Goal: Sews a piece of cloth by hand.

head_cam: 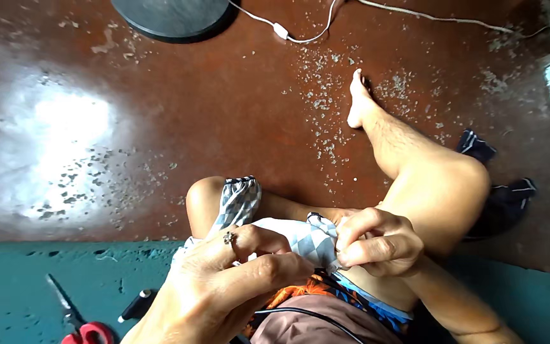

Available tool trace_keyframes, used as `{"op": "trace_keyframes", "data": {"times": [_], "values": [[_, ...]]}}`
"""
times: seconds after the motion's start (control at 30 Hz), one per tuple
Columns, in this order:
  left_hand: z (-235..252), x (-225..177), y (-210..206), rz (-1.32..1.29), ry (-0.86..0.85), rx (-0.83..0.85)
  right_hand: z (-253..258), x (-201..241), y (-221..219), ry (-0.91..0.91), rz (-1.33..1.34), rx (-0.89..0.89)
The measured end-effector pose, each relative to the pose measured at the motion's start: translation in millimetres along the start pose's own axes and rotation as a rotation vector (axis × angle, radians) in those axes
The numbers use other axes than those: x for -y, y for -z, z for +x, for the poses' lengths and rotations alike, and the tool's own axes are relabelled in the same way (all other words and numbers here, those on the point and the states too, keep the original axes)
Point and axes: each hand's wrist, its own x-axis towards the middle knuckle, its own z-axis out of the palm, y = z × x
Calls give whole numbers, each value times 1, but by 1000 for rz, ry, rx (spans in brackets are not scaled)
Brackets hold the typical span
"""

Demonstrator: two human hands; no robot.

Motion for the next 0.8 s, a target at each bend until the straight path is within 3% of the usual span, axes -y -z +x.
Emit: {"op": "trace_keyframes", "data": {"times": [0.8], "values": [[13, 5, -5, 240, -95, 39, 2, -1, 1, -11, -10, 34]]}}
